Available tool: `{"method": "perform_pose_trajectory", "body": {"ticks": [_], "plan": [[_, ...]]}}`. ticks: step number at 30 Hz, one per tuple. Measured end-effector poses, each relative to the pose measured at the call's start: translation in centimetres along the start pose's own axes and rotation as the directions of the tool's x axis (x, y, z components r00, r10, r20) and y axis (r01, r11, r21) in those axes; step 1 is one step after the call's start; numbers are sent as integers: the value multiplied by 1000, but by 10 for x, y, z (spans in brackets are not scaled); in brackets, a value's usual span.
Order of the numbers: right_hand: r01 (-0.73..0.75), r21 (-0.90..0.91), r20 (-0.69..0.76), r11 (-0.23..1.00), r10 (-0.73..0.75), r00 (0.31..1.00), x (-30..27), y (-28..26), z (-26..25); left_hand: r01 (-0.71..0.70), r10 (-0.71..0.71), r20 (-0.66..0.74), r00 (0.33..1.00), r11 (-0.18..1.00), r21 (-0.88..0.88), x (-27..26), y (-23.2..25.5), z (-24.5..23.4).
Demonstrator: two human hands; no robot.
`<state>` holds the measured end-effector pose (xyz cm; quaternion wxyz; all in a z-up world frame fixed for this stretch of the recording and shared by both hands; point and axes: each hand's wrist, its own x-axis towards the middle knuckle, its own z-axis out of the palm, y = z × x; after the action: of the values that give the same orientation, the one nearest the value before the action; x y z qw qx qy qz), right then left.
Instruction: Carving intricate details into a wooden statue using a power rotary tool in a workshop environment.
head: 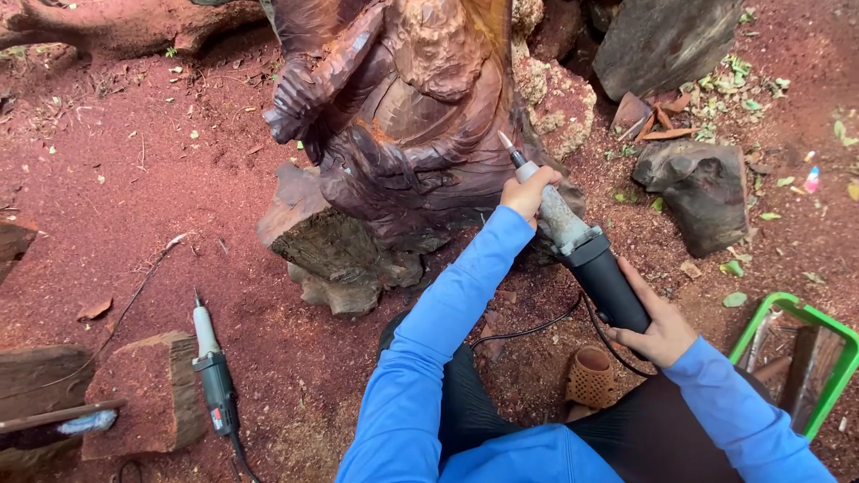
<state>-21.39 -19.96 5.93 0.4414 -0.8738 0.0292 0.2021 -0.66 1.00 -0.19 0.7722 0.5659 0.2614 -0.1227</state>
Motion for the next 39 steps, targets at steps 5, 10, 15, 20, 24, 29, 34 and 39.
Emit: {"method": "perform_pose_trajectory", "body": {"ticks": [5, 10, 15, 20, 24, 29, 34, 39], "plan": [[-20, -23, 21, 1000, 20, 1000, 4, -3, -4, -25, 42, 59, 997, 961, -276, -13, 0, -12], [-34, -63, 29, 997, 36, 999, 11, 9, -9, -41, 86, 128, 988, 948, -315, -17, -1, -23], [80, -108, 143, 991, -64, 988, 20, 28, -14, 30, 93, 256, 962, 898, -440, -13, -6, -33], [62, -196, 145, 979, -33, 989, 27, 41, -13, 60, 112, 324, 939, 877, -476, -15, -6, -41], [-4, -177, 174, 984, 36, 984, 26, 31, -17, 40, 133, 327, 935, 880, -472, -19, -2, -40], [-66, -200, 191, 978, 105, 976, 24, 21, -19, 18, 79, 249, 965, 932, -363, -20, 4, -32], [-78, -201, 183, 977, 115, 976, 24, 25, -20, -18, 58, 171, 984, 974, -224, -29, 18, -16], [91, -198, 159, 976, -59, 985, 31, 60, -45, -128, 197, 131, 972, 903, -410, -41, 1, 2]]}}
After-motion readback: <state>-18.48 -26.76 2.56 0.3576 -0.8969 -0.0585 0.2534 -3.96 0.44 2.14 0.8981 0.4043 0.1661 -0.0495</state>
